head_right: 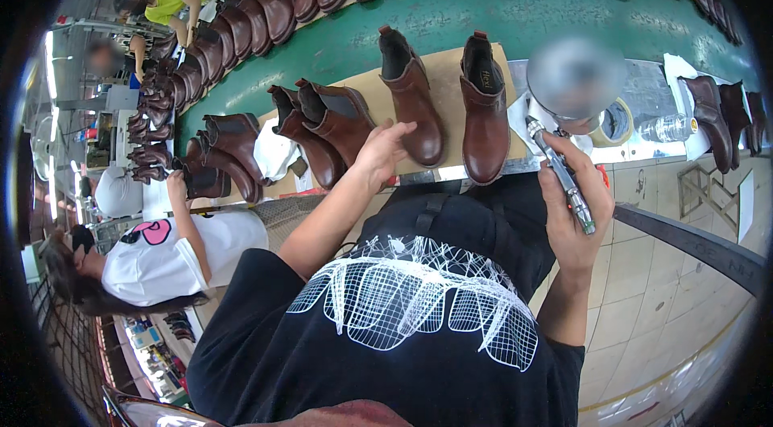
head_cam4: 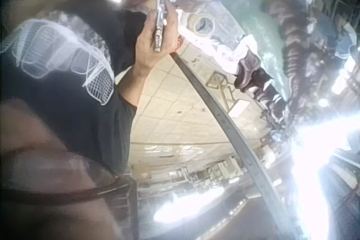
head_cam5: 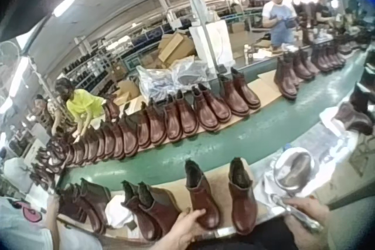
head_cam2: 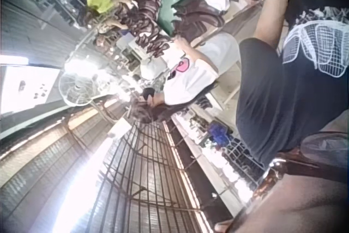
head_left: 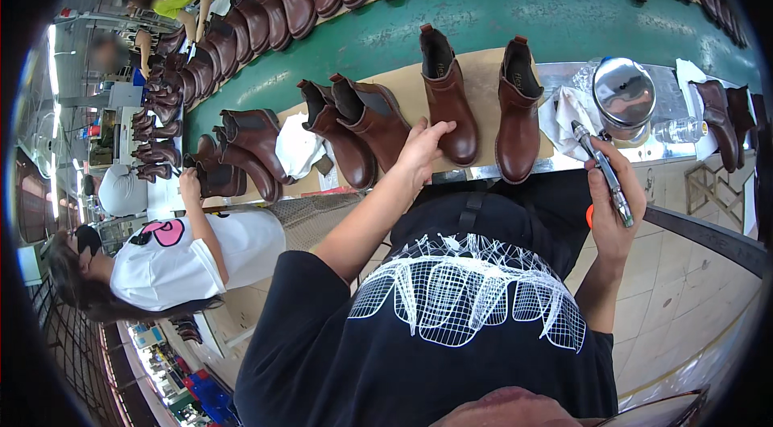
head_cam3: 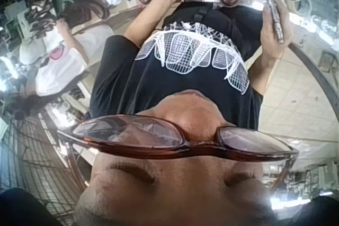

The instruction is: The recorder is finishing or inspecting leather boots on an assembly line, using a spray tool for finish and a cloth with cleaner for detailing.

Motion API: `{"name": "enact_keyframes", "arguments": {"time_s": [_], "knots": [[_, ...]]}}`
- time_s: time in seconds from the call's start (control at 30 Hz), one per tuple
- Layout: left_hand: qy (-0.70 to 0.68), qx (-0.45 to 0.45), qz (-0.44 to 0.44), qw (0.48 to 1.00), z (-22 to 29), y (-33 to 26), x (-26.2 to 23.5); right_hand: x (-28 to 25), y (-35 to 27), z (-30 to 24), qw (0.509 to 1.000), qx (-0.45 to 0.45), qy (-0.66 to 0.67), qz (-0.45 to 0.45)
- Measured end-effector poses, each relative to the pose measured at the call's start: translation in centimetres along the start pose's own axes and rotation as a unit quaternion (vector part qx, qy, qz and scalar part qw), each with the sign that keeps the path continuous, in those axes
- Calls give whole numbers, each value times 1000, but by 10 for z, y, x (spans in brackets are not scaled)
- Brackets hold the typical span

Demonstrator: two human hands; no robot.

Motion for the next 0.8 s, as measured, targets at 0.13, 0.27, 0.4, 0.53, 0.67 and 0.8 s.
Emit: {"name": "enact_keyframes", "arguments": {"time_s": [0.13, 0.27, 0.4, 0.53, 0.67, 0.8], "knots": [[-45, -123, -19, 991, -26, 35, -1, -5, -9, -1, 1000, 0, -13, 15], [-42, -144, -35, 988, -34, 49, -2, -7, -17, -1, 1000, 17, 11, 24], [-58, -76, -109, 989, -28, 56, 5, -10, -20, -2, 999, -24, 8, 23], [-38, 50, -84, 995, 12, 40, 27, -12, -22, -6, 1000, 9, 2, 14], [-87, 47, -109, 989, 1, 60, 26, -7, -25, -8, 1000, 6, 0, 14], [-133, 75, -130, 980, -8, 65, 21, -1, -23, -16, 1000, 11, 11, -20]]}}
Point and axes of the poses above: each hand's wrist, its own y-axis towards the middle knuckle, its own x-axis out of the palm, z = x × y, the point moved 3 cm from there along y, towards the middle knuckle, and after that the axes turned 12 degrees about y, right-handed, at the moved point
